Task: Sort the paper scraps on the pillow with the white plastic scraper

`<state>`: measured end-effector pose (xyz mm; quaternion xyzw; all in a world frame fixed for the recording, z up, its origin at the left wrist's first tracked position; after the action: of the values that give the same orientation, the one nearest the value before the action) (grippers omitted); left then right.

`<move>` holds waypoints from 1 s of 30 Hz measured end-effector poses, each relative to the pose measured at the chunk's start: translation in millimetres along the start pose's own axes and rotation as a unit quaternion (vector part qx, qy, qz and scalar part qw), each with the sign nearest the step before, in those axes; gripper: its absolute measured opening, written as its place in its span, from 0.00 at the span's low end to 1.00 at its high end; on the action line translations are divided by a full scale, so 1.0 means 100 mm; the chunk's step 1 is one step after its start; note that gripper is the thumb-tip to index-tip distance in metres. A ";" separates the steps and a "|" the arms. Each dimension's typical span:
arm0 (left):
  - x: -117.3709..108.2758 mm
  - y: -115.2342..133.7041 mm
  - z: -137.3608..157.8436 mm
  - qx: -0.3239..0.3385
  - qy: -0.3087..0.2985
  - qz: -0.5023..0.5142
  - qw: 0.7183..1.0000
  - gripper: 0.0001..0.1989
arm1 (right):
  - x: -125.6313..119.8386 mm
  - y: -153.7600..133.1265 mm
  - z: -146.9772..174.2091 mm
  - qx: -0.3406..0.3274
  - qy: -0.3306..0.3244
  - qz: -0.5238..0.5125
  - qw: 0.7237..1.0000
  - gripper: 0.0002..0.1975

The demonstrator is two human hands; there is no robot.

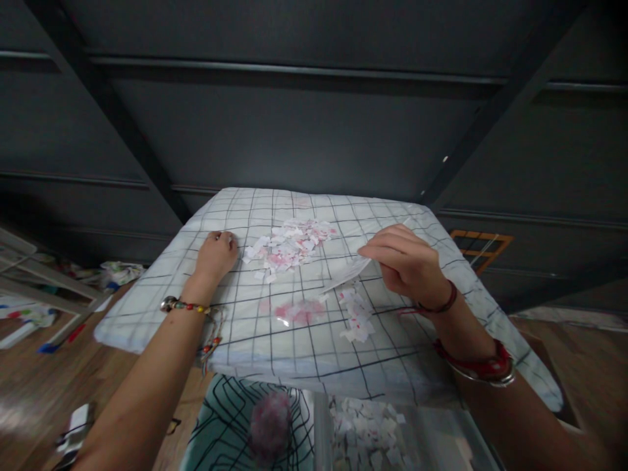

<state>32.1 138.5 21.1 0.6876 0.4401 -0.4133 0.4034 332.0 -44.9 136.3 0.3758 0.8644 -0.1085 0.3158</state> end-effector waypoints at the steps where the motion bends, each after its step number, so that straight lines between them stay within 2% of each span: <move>1: 0.00 0.00 0.00 -0.007 0.001 -0.012 1.000 0.19 | 0.00 0.00 0.00 -0.003 -0.004 0.002 1.000 0.17; 11: -0.02 0.02 0.02 -0.023 0.004 -0.029 0.999 0.19 | 0.12 0.04 0.01 0.023 -0.028 0.023 0.999 0.19; 16: -0.01 0.01 0.02 -0.028 -0.004 -0.023 0.999 0.20 | -0.03 0.07 0.02 0.011 0.001 0.014 1.000 0.19; 20: 0.00 0.01 0.02 -0.025 -0.008 -0.019 0.999 0.20 | -0.07 0.11 0.04 -0.003 -0.016 0.001 1.000 0.17; 30: -0.04 0.04 0.02 -0.027 -0.008 -0.022 0.999 0.19 | 0.02 0.09 0.02 0.010 0.002 0.075 0.997 0.17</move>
<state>34.3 134.3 24.5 0.6632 0.4629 -0.4154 0.4163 338.5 -38.6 134.2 0.4434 0.8332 -0.0924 0.3172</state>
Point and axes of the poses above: each hand's wrist, its own z-axis away from the middle knuckle, its own x-axis out of the palm, y = z × x, the point moved 7 cm from there along -z, towards the middle knuckle, and after that the axes turned 6 degrees about x, right-handed, at the moved point
